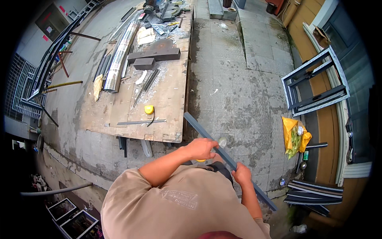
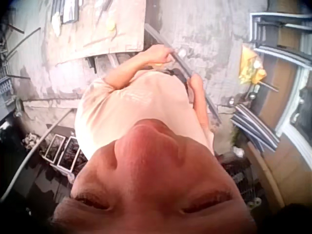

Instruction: The person uses a tape measure to check the dimensions of a large metal frame on stands and marks it with a pen. They then walk to a storage rack, inspect several metal profiles, and select one to measure with the tape measure.

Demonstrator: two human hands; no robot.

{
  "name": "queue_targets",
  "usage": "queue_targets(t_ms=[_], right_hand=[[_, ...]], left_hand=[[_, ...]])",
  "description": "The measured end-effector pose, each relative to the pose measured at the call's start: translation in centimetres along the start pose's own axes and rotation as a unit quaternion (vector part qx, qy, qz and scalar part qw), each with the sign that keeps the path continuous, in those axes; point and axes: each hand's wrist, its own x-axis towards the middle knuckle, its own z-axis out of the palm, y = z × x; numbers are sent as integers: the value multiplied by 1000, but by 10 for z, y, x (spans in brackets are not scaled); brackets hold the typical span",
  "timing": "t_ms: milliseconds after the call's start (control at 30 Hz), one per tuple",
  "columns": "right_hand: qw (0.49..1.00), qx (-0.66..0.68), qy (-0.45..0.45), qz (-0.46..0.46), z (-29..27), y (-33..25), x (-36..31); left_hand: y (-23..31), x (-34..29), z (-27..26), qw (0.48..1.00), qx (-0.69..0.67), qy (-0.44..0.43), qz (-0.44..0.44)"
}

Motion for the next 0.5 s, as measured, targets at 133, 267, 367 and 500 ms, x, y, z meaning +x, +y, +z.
queue_targets(t_ms=[133,267,367,500], right_hand=[[984,-65,19,-164,-75,-16,142],[941,-129,3,-313,-165,-69,255],[902,-151,-7,-404,-211,-110,326],[850,-169,-16,-498,-250,-169,410]], left_hand=[[-3,89,-27,992,60,77,-79],[-19,145,-62,977,72,112,-167],[-35,182,-93,959,89,120,-243],[-78,230,-130,937,87,103,-323]])
